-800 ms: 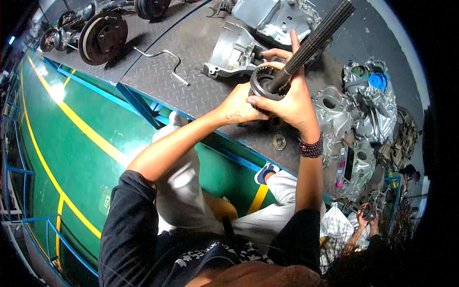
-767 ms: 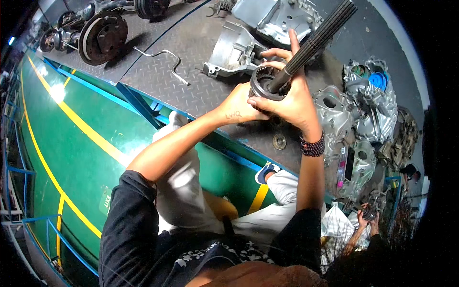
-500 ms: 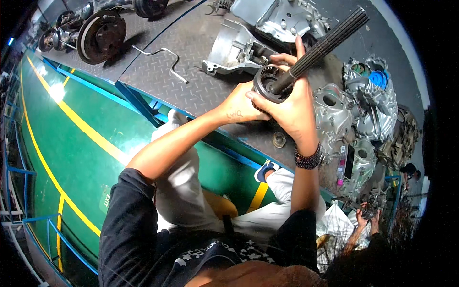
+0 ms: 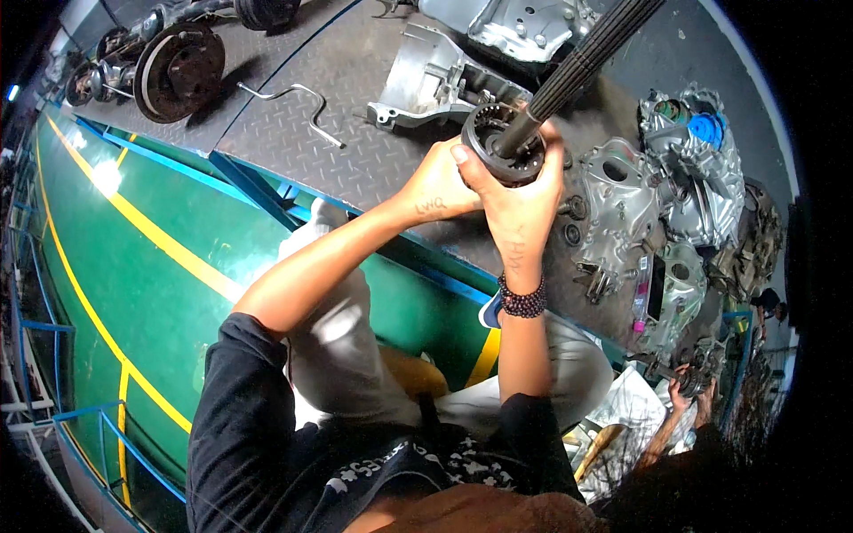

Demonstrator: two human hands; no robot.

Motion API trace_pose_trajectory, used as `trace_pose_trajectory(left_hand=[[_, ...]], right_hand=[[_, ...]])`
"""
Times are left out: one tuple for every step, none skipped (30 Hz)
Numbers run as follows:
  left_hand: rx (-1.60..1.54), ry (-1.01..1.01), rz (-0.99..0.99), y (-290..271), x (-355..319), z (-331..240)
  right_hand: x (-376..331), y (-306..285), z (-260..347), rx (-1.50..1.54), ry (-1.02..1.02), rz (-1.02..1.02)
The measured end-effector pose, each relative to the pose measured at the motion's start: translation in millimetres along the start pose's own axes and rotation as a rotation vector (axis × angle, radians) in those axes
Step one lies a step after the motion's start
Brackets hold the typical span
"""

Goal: The person places several gears and components onto a vertical shaft one by one while holding the shaft upright by hand.

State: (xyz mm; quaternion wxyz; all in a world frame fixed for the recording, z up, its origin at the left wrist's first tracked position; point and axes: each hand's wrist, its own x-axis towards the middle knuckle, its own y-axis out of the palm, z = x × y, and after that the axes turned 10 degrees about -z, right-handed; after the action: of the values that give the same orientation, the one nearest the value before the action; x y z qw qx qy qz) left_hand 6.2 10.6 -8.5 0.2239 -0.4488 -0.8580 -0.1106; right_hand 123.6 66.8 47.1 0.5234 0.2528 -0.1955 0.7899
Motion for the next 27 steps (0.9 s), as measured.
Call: trace_pose_trajectory(left_hand=[[0.018,0.001,0.015,-0.7,-0.5,0.5],[-0.01,-0.018,0.01,-1.8,-3.0,0.7],[-0.011,-0.022,0.011,-2.5,-3.7,-2.4],[0.014,-0.017,0.028,-3.2,-4.0,-6.0],[0.038,-0.013,0.045,-3.2,-4.1,-8.2],[0.073,0.008,0.039,-2.9,-3.0,-9.5],[0.07,0.008,0.039,-2.3,-3.2,-9.3],[0.053,0.022,0.023,-1.4,-3.4,-9.2],[0.04,0.034,0.004,-1.1,-4.4,-8.3],[0.039,0.031,0.002,-0.8,-4.6,-7.3],[0.051,0.037,0.004,-0.5,-4.0,-6.3],[0.062,0.043,0.007,-0.1,-3.3,-6.0],[0.062,0.039,0.007,0.3,-3.1,-5.8],[0.04,0.05,-0.007,0.6,-3.1,-5.7],[0.017,0.063,-0.018,1.9,-2.5,-5.7],[-0.039,0.037,-0.052,4.6,-2.4,-5.8],[-0.041,0.036,-0.05,4.5,-3.8,-6.0],[-0.05,0.026,-0.055,3.1,-5.1,-11.8],[-0.059,0.016,-0.061,2.3,-5.6,-15.1],[-0.042,0.04,-0.088,2.9,-5.6,-10.1],[-0.043,0.038,-0.087,3.3,-6.5,-9.4],[-0.037,0.032,-0.095,3.8,-7.8,-8.8],[-0.032,0.026,-0.103,4.4,-8.7,-8.1],[-0.009,0.045,-0.112,4.0,-8.0,-7.6],[-0.007,0.045,-0.113,4.2,-8.7,-7.2],[-0.033,0.065,-0.118,4.8,-9.9,-7.0],[-0.063,0.082,-0.122,6.1,-10.8,-7.7]], right_hand=[[0.4,0.6,-2.7,0.065,-0.012,-0.014],[0.2,-3.3,-1.2,0.058,0.034,0.059],[2.2,-5.2,-2.0,0.057,0.038,0.059],[4.4,-6.3,-3.5,0.133,0.075,0.117],[5.5,-6.8,-4.5,0.208,0.111,0.176],[6.1,-6.8,-3.5,0.236,0.092,0.173],[4.6,-6.2,-3.7,0.233,0.092,0.174],[1.7,-5.0,-4.3,0.248,0.067,0.127],[-1.9,-3.1,-5.7,0.266,0.045,0.082],[-4.7,-1.8,-7.0,0.265,0.047,0.083],[-7.5,-0.5,-8.3,0.2,0.014,0.029],[-9.9,0.9,-8.0,0.134,-0.018,-0.028],[-11.9,2.7,-4.9,0.132,-0.015,-0.028],[-13.2,4.9,0.8,0.075,-0.012,-0.052],[-14.1,6.2,4.6,0.015,-0.012,-0.079],[-13.4,9.2,2.2,-0.056,-0.053,-0.11],[-13.9,11.0,3.0,-0.059,-0.052,-0.112],[-14.4,13.3,3.9,-0.048,-0.038,-0.13],[-14.7,15.9,4.4,-0.036,-0.024,-0.148],[-13.1,20.6,1.5,-0.038,-0.055,-0.218],[-13.1,22.9,1.6,-0.039,-0.053,-0.218],[-13.1,24.6,2.4,-0.038,-0.049,-0.239],[-13.3,25.2,2.5,-0.038,-0.044,-0.26],[-14.4,25.4,0.9,-0.036,-0.043,-0.259],[-16.4,25.2,-2.0,-0.08,-0.088,-0.276],[-17.5,25.1,-3.5,-0.124,-0.134,-0.293],[-18.2,25.0,-3.4,-0.127,-0.132,-0.293]])
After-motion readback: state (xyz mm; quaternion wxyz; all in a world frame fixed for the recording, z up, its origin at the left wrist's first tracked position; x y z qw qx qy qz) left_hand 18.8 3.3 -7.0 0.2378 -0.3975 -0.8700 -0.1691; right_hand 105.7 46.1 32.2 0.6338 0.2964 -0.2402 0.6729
